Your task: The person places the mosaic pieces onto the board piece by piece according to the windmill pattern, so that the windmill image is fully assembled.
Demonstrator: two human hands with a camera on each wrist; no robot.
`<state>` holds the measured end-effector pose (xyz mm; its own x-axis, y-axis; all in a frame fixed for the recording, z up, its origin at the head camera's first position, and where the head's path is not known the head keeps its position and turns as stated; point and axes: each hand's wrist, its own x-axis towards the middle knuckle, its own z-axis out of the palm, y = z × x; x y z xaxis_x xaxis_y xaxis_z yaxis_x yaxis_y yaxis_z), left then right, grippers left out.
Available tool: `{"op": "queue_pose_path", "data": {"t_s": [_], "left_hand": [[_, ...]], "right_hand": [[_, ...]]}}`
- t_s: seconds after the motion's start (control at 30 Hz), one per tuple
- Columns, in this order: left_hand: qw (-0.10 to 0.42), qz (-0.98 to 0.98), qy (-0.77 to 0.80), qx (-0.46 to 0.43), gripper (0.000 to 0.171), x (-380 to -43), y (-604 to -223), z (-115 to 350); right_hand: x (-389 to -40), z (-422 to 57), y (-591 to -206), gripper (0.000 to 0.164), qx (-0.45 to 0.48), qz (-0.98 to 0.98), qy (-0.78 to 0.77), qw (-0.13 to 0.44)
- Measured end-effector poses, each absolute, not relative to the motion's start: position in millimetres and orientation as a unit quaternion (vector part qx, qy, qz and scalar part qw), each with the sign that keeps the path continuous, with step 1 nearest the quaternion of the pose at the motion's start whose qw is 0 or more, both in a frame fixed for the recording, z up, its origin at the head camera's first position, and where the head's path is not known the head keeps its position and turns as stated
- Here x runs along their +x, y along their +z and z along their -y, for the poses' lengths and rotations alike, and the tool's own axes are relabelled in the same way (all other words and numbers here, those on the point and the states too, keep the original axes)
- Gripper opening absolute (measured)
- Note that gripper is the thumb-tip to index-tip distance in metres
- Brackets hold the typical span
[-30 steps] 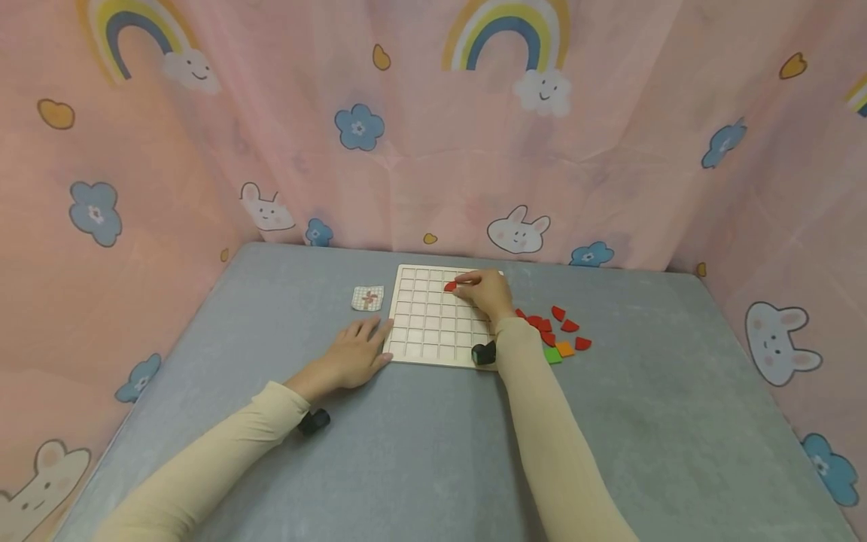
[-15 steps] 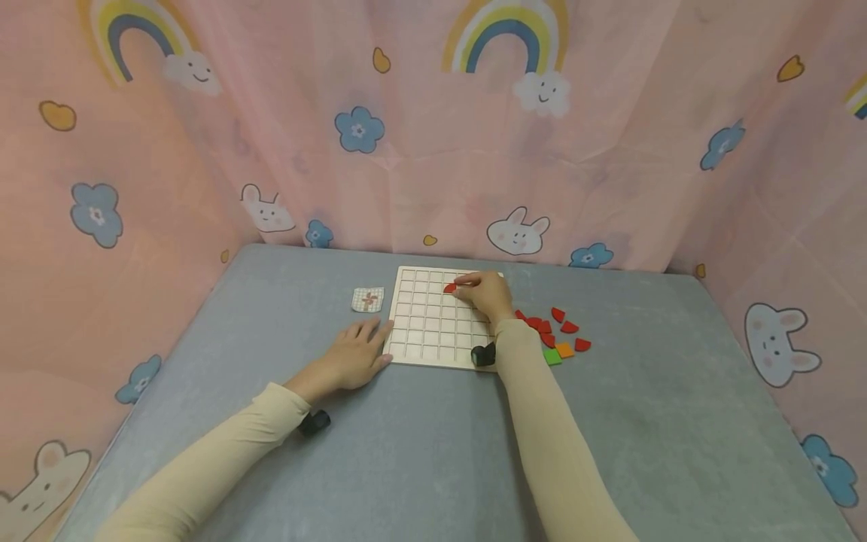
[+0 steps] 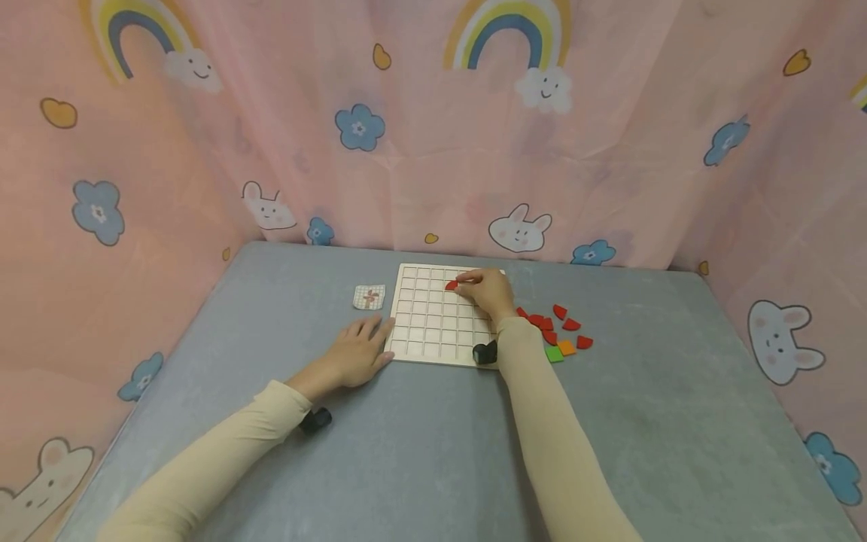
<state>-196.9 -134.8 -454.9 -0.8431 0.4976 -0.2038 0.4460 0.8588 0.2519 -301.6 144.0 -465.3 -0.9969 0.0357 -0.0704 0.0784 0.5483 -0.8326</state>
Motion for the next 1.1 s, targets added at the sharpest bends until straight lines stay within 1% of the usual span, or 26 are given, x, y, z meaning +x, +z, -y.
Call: {"op": "queue_pose_path", "data": {"t_s": [0.17,0.4,0.63,0.77,0.87,0.97,1.1], "left_hand": [[0.125,-0.955,0.098,0.249,0.066,-198.3,-456.4,136.3],[0.133,-0.956,0.092,0.244,0.067,-199.4,-453.1,137.3],[0.136,-0.955,0.092,0.245,0.067,-199.3,-449.9,137.3],[0.141,-0.956,0.084,0.245,0.068,-199.8,-452.3,136.7],[0.140,-0.956,0.079,0.246,0.069,-200.1,-454.3,136.5],[0.139,-0.956,0.081,0.247,0.069,-199.7,-454.9,136.8],[0.136,-0.955,0.086,0.249,0.069,-200.7,-456.9,138.0]], "right_hand": [[-303.6,-142.9,-464.7,0.027,0.030,-0.882,-0.470,0.019],[-304.8,-142.6,-462.1,0.028,0.038,-0.872,-0.488,0.032],[-309.0,-155.4,-456.9,0.033,-0.018,-0.881,-0.471,0.036],[-309.7,-170.0,-452.7,0.037,-0.055,-0.867,-0.492,0.052],[-307.2,-185.8,-448.5,0.040,-0.067,-0.857,-0.506,0.067],[-301.0,-204.8,-442.2,0.042,-0.072,-0.862,-0.497,0.070],[-288.0,-233.6,-430.9,0.043,-0.077,-0.884,-0.458,0.056]]}}
